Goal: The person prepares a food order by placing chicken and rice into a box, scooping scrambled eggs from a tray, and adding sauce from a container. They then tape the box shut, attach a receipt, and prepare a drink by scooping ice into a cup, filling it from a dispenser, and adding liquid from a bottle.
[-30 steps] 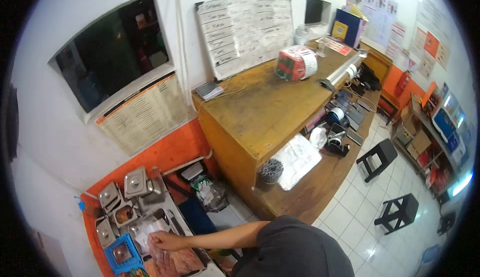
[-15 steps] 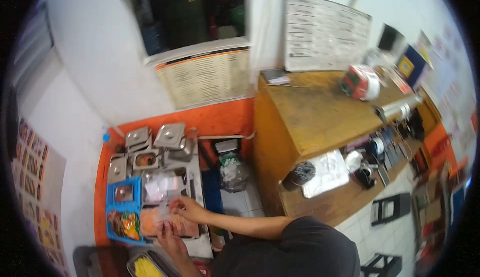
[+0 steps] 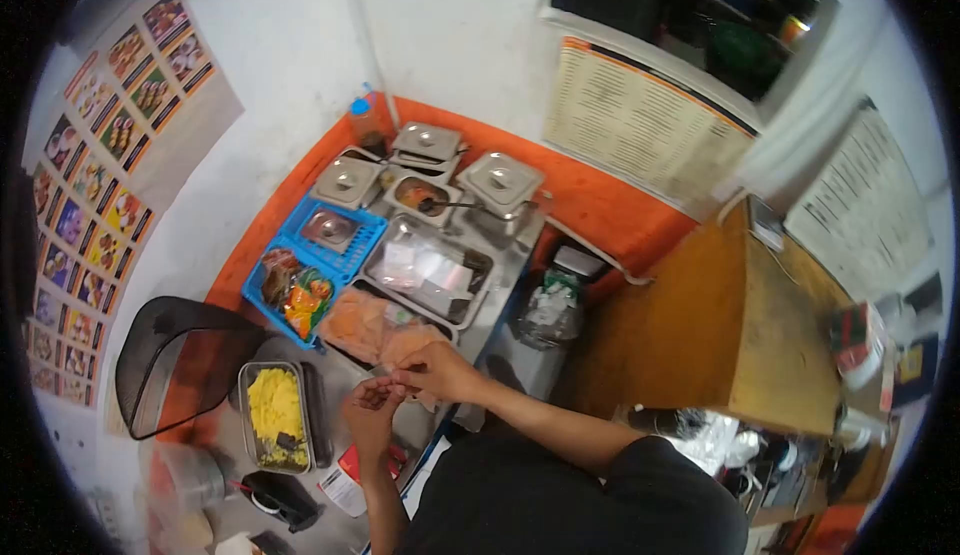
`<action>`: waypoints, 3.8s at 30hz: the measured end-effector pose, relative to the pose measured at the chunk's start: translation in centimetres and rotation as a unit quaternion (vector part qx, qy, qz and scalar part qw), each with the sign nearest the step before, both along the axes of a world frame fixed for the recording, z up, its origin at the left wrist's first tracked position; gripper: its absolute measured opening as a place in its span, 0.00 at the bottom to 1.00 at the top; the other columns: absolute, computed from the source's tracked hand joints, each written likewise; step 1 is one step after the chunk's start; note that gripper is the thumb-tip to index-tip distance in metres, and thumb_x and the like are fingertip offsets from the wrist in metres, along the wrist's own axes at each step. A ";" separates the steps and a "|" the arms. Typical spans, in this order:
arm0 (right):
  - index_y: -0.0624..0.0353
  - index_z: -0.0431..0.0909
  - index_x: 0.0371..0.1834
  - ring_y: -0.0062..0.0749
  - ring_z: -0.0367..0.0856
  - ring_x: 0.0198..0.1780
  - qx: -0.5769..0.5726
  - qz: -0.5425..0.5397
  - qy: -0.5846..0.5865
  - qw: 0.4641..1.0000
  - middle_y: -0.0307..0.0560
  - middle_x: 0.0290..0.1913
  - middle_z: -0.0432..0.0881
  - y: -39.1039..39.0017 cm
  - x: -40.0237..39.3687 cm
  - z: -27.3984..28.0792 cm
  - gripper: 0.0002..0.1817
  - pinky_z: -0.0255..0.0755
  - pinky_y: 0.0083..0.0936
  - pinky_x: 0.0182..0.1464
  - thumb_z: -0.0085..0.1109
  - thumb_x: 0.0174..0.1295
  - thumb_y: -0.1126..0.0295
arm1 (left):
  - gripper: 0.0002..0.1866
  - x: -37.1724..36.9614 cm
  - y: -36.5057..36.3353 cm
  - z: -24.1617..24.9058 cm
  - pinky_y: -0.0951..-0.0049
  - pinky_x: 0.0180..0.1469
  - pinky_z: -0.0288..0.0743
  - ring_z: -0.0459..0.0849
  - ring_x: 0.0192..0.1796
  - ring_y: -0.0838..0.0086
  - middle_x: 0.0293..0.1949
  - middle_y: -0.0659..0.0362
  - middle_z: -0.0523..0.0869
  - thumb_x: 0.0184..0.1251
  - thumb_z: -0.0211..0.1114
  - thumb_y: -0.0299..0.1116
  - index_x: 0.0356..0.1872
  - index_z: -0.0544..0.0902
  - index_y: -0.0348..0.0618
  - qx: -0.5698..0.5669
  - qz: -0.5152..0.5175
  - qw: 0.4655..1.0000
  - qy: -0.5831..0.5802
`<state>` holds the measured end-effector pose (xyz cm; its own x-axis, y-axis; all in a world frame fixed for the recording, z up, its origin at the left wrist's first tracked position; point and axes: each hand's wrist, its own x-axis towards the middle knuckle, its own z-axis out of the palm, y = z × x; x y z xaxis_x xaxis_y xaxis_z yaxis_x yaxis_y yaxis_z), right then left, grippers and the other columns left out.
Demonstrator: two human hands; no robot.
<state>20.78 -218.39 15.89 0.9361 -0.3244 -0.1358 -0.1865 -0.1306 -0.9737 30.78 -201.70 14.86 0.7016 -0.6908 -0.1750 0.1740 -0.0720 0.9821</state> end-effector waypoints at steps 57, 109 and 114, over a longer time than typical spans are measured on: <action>0.68 0.85 0.43 0.55 0.88 0.45 -0.469 0.195 0.239 0.828 0.61 0.43 0.86 -38.6 16.0 -6.3 0.12 0.82 0.42 0.49 0.57 0.59 0.77 | 0.26 13.2 -25.4 -5.6 0.81 0.42 0.85 0.85 0.50 0.77 0.56 0.56 0.81 0.56 0.79 0.22 0.58 0.85 0.40 0.016 -0.022 0.989 -0.148; 0.70 0.86 0.48 0.24 0.79 0.31 -0.004 -0.031 0.272 0.962 0.45 0.28 0.84 -40.2 11.2 -8.7 0.13 0.73 0.25 0.37 0.58 0.64 0.78 | 0.23 7.3 -32.2 -10.3 0.65 0.42 0.83 0.89 0.34 0.64 0.74 0.34 0.70 0.59 0.74 0.27 0.57 0.81 0.41 0.049 -0.204 0.974 -0.086; 0.67 0.86 0.52 0.43 0.84 0.33 -0.205 -0.025 0.216 0.954 0.56 0.32 0.85 -37.6 11.8 -5.5 0.17 0.77 0.36 0.40 0.53 0.63 0.81 | 0.26 7.7 -31.4 -9.2 0.69 0.42 0.83 0.89 0.41 0.67 0.72 0.43 0.75 0.60 0.75 0.27 0.60 0.80 0.39 0.020 -0.197 0.976 -0.094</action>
